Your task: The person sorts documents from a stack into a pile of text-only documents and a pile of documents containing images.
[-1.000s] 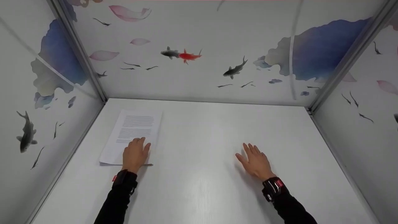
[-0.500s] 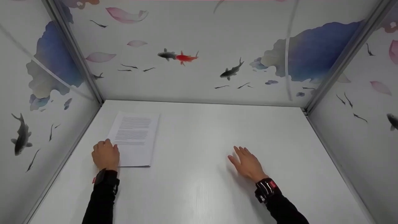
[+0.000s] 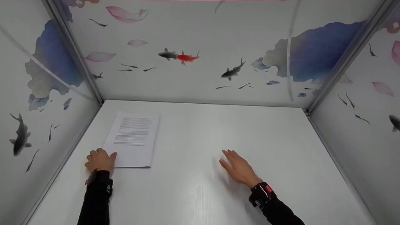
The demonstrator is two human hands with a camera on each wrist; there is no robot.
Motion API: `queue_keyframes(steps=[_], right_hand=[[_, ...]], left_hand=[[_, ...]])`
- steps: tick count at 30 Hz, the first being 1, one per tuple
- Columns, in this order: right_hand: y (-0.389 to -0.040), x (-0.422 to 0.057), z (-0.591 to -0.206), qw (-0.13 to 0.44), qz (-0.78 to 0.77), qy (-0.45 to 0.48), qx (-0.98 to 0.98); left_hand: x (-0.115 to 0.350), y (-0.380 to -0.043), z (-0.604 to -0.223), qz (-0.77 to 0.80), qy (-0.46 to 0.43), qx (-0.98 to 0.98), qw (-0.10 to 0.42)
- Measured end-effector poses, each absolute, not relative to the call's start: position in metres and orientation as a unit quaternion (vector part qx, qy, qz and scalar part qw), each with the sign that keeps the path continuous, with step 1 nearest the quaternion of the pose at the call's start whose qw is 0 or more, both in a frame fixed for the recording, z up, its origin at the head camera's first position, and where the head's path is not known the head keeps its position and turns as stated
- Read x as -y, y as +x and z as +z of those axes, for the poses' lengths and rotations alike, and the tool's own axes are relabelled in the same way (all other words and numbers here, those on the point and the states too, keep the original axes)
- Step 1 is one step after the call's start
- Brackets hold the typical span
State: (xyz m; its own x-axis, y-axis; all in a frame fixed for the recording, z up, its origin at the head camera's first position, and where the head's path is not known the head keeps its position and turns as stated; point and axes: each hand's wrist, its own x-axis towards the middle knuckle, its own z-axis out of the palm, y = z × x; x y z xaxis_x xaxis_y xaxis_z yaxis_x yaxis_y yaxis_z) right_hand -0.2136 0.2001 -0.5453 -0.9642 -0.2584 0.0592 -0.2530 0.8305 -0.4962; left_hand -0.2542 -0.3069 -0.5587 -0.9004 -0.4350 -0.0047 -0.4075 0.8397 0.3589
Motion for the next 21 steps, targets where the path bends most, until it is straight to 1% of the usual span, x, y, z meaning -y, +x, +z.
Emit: queue_keyframes(steps=[4,6,7,12,14,16,21], right_hand=[[-0.211,-0.192,-0.542,0.009,-0.258,-0.144,-0.955],[-0.211,-0.19,-0.543,0.01,-0.259,-0.148,-0.955],[-0.211,-0.19,-0.543,0.011,-0.258,-0.149,-0.955],[-0.215,-0.19,-0.546,0.015,-0.263,-0.155,-0.952],[-0.216,-0.19,-0.547,0.013,-0.267,-0.16,-0.95],[-0.217,-0.189,-0.547,0.016,-0.271,-0.161,-0.949],[-0.219,-0.186,-0.546,0.017,-0.269,-0.166,-0.949]], left_hand=[[0.308,-0.256,-0.564,-0.166,0.22,0.961,0.032],[0.306,-0.258,-0.565,-0.152,0.218,0.963,0.044],[0.305,-0.258,-0.566,-0.142,0.215,0.964,0.059],[0.296,-0.262,-0.568,-0.1,0.175,0.966,0.165],[0.293,-0.264,-0.568,-0.088,0.16,0.966,0.185],[0.291,-0.265,-0.566,-0.077,0.153,0.968,0.184],[0.292,-0.264,-0.561,-0.072,0.147,0.974,0.154]])
